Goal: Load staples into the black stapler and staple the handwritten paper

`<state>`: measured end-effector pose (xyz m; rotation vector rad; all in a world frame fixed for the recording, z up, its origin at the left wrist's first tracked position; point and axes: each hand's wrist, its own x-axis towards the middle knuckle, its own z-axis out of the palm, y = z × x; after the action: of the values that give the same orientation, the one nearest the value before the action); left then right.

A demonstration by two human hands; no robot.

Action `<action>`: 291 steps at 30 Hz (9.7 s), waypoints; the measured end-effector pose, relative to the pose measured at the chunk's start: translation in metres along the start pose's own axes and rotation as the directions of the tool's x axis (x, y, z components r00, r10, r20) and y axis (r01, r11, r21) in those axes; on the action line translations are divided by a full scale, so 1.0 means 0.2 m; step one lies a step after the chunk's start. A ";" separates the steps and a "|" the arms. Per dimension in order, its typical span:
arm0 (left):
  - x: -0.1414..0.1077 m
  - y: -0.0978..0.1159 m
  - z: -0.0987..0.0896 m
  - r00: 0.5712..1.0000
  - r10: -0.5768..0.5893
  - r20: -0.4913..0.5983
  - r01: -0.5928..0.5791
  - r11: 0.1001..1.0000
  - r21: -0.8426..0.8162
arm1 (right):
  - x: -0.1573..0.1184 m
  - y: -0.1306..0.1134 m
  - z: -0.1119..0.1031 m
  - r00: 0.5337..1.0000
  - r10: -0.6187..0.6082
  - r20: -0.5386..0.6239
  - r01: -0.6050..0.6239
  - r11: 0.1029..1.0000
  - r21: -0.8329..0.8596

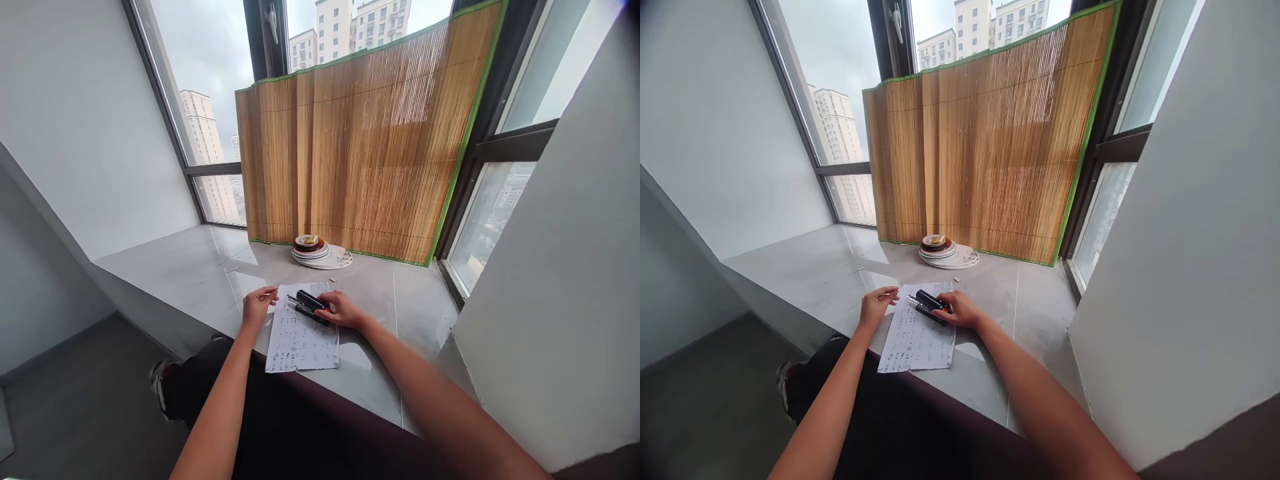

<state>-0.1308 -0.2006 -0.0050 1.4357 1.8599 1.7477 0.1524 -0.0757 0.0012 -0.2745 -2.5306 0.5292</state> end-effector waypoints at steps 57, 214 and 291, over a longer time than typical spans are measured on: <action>-0.05 0.13 0.02 0.881 0.004 0.474 -0.010 1.000 0.009 | -0.01 -0.01 -0.02 1.000 -0.010 -0.004 0.010 0.987 0.158; -0.15 0.21 -0.04 0.941 0.105 -0.322 -0.100 0.994 0.032 | 0.25 -0.38 0.24 0.913 0.314 -0.259 -0.308 0.949 0.065; -0.21 0.05 0.05 0.882 0.065 0.466 -0.360 0.731 0.580 | 0.03 -0.05 0.05 0.919 0.392 0.053 -0.362 0.888 -0.282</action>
<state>-0.0989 -0.2271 -0.0181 2.1436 2.2069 0.7172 0.1401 -0.0863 0.0009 -0.8767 -2.6649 0.3477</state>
